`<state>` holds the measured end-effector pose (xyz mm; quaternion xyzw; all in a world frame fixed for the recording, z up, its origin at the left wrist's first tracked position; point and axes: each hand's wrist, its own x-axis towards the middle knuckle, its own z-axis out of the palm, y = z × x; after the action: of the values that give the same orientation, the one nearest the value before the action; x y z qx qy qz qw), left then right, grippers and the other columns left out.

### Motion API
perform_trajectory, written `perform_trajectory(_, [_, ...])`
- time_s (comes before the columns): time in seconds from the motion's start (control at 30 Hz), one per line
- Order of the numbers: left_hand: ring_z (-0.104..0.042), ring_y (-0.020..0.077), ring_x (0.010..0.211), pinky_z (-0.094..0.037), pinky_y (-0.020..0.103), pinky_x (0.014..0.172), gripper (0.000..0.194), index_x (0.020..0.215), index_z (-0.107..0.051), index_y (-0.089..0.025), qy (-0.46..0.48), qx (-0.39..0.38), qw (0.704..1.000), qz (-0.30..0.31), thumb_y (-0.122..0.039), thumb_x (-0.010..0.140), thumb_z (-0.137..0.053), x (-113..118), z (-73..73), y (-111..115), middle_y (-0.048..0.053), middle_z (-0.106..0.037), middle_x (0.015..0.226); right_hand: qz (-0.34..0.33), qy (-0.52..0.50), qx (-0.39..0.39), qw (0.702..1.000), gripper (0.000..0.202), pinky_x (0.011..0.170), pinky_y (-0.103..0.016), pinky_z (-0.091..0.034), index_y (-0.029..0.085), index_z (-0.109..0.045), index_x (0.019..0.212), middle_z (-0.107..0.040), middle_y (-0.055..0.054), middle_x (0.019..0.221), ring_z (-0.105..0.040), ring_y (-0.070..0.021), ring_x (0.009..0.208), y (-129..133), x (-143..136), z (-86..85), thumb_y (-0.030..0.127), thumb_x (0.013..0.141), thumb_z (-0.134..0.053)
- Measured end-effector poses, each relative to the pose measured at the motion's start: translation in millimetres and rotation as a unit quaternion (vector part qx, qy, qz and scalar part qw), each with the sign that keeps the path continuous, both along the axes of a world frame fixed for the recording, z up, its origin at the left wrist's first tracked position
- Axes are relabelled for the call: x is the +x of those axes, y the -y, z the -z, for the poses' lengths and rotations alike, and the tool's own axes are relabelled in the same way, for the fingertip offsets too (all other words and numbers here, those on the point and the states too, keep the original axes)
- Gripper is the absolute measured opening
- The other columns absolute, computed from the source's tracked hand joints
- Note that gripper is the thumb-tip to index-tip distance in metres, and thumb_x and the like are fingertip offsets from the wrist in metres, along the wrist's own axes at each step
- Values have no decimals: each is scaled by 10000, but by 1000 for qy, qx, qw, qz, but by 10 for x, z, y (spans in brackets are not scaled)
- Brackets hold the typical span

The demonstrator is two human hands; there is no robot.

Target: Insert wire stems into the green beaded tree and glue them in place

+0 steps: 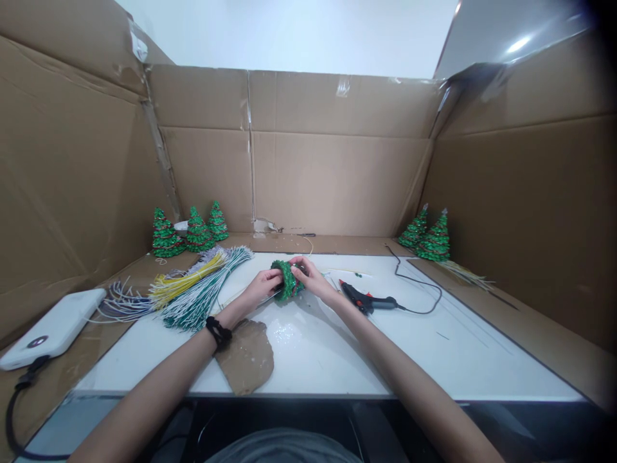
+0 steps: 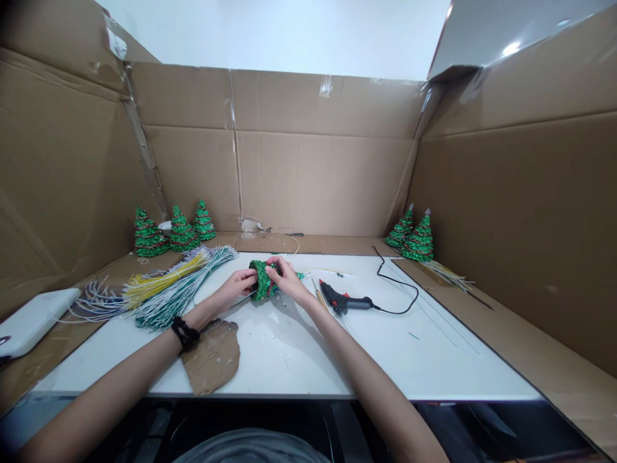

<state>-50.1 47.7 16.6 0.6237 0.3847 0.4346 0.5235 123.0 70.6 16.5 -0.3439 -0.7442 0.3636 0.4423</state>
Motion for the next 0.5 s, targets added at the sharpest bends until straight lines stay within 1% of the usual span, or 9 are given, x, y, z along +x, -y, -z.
perform_trajectory(0.13, [-258,51,492,-171,214,468,275,717,-546,-126,-4,6,1000,6,-397,725,-593,-8,5,-5,-46,-382,583,10,12,12,1000,312,820,-323,-420,224,-522,1007,-533,-37,980,-480,-194,949,15,7,-23,485,842,-482])
perform_trajectory(0.2, [-277,55,502,-181,211,471,225,751,-569,-123,-8,7,1000,14,-347,730,-573,-24,-8,-9,-38,-408,602,22,26,15,999,293,842,-334,-404,230,-524,983,-533,-34,972,-469,-202,963,46,7,-65,483,839,-486])
perform_trajectory(0.3, [-298,59,511,-201,208,474,155,789,-591,-122,-16,-9,999,45,-240,699,-546,-73,-49,-11,-33,-431,614,50,63,15,997,246,892,-364,-362,250,-527,915,-542,-19,940,-450,-208,972,116,-2,-148,474,865,-436])
perform_trajectory(0.37, [-307,62,505,-212,212,475,150,780,-593,-120,-29,-21,998,61,-225,684,-548,-107,-85,0,-32,-438,602,67,94,31,993,250,908,-384,-339,256,-529,880,-550,-13,906,-450,-210,947,156,-16,-186,468,886,-396])
perform_trajectory(0.43, [-312,64,502,-211,218,476,176,794,-597,-117,-38,-29,997,62,-253,688,-565,-126,-124,23,-29,-446,597,74,112,64,989,250,905,-386,-339,253,-534,903,-555,-20,908,-458,-212,937,170,-32,-189,468,886,-409])
perform_trajectory(0.5, [-308,65,502,-204,220,478,224,852,-605,-119,-35,-40,997,62,-275,694,-576,-126,-155,54,-32,-449,601,68,105,91,988,270,906,-376,-350,246,-536,999,-555,-39,969,-461,-217,982,152,-47,-162,467,875,-441])
